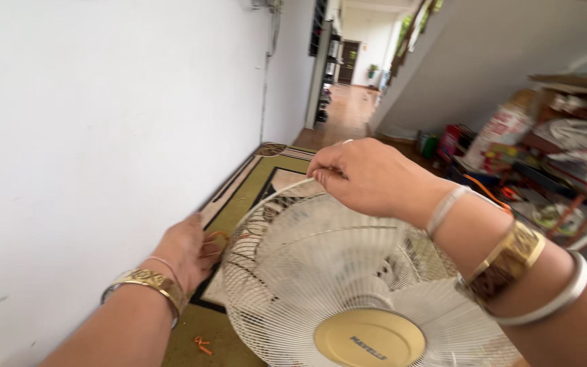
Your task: The person cleans the front grill of a standing fan with a cloth, then uses orange zip ties and scissors to secure the grill to the fan body. They repeatedly tie and trim the zip ties around the grill's perimeter.
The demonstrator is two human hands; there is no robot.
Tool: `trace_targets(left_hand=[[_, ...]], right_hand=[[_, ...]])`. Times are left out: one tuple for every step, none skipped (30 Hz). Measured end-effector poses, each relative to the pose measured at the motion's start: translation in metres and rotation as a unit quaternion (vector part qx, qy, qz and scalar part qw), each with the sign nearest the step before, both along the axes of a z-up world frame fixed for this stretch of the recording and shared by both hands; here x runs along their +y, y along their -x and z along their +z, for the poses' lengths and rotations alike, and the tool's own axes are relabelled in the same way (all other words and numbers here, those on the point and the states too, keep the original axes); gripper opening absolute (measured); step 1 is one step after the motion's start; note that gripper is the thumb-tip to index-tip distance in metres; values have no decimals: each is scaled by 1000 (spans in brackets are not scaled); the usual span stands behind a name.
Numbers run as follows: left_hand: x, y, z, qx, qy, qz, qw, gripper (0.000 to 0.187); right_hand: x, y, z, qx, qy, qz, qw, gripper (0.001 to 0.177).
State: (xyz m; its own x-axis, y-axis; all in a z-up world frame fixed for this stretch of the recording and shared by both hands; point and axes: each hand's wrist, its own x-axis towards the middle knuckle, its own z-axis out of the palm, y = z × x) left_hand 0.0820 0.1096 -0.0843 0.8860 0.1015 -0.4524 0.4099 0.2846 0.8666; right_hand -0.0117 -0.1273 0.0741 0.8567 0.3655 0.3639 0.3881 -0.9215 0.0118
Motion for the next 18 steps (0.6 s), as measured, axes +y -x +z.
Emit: trace_targets(left_hand=[[1, -3, -5, 7, 22, -19, 1000, 45], [2, -6, -7, 13, 45, -39, 998, 42], [4, -6, -5, -2, 28, -38, 999, 35], [6, -5, -4, -17, 12, -37, 999, 29], [8, -6, -5, -35, -5, -36, 999, 22], [13, -6, -5, -67, -22, -57, 996, 19], [18, -5, -1, -95, -38, -75, 992, 16], [22, -4, 4, -123, -54, -93, 987, 13], [22, -4, 12, -143, -90, -107, 980, 13], [21, -5, 20, -162, -127, -120, 971, 14], [20, -5, 24, -182, -163, -135, 960, 15], [19, -5, 25, -197, -159, -140, 957, 15], [16, -6, 25, -211, -155, -148, 954, 16], [15, -6, 25, -225, -152, -157, 950, 17], [15, -5, 23, -217, -124, -148, 957, 16], [14, -5, 20, -208, -95, -138, 964, 15], [13, -6, 14, -198, -68, -129, 969, 14], [12, -8, 8, -172, -8, -132, 976, 14]], right_hand=[[10, -12, 4, 27, 27, 17, 999, 28], [22, -25, 9, 54, 55, 34, 996, 29], [30, -32, 14, 81, 80, 49, 992, 29], [39, -38, 15, 98, 95, 43, 990, 29], [50, -43, 9, 113, 110, 36, 987, 30], [61, -48, 2, 127, 125, 29, 983, 30], [72, -51, -3, 145, 123, 27, 981, 31], [81, -52, -8, 163, 122, 25, 979, 31], [88, -53, -12, 179, 118, 23, 976, 32], [94, -53, -18, 177, 122, 32, 976, 31], [101, -53, -25, 175, 125, 39, 976, 30], [106, -53, -28, 173, 127, 46, 976, 30], [109, -52, -30, 174, 138, 14, 975, 28], [111, -49, -32, 176, 148, -19, 973, 26], [112, -45, -33, 177, 156, -53, 970, 24], [113, -43, -32, 172, 159, -51, 971, 23], [113, -42, -32, 167, 160, -48, 972, 22], [113, -41, -34, 163, 162, -46, 972, 22]])
